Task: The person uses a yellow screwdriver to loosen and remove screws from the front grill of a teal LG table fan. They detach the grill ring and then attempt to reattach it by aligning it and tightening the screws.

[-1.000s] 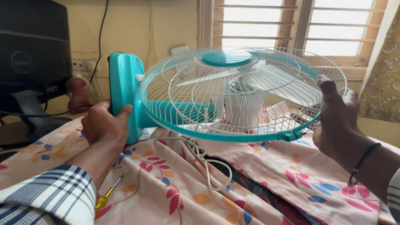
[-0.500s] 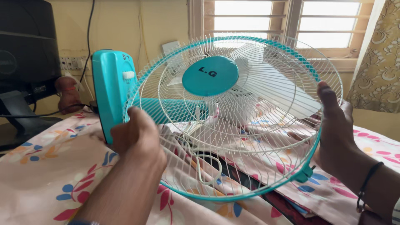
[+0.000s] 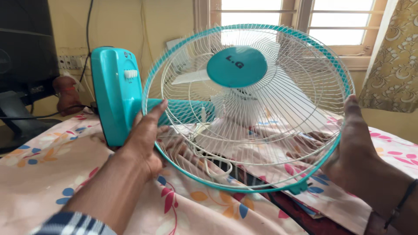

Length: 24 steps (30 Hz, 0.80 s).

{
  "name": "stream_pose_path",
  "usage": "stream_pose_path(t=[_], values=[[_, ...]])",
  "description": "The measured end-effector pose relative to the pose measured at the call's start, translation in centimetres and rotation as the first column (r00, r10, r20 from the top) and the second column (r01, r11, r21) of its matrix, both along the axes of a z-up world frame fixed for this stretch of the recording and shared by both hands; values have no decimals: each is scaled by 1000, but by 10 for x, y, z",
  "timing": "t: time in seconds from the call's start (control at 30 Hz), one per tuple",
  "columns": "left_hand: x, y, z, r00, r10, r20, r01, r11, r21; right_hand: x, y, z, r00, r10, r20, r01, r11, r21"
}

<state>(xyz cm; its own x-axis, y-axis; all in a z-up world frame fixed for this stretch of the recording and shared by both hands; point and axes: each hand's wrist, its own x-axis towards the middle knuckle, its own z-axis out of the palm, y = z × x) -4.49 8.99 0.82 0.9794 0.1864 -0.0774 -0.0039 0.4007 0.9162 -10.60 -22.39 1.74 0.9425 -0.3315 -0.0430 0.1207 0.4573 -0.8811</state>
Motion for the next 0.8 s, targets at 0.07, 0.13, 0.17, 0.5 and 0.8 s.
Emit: stream_pose_path(t=[0.07, 0.13, 0.17, 0.5, 0.8], values=[[13, 3, 3, 1000, -22, -3, 22, 999, 47, 0, -2, -8, 999, -8, 33, 8, 1000, 15], [24, 6, 5, 1000, -22, -20, 24, 997, 74, 2, -3, -15, 993, 67, 101, -69, 997, 16], [29, 6, 5, 999, -14, -36, 16, 997, 76, 2, -5, -17, 978, 145, 150, -147, 989, 4], [28, 2, -26, 995, -82, -55, 71, 981, -178, 14, -12, -29, 958, 235, 163, -244, 969, 41], [65, 14, -15, 991, -97, -92, 89, 992, -90, 34, -5, -32, 940, 291, 176, -292, 956, -19]])
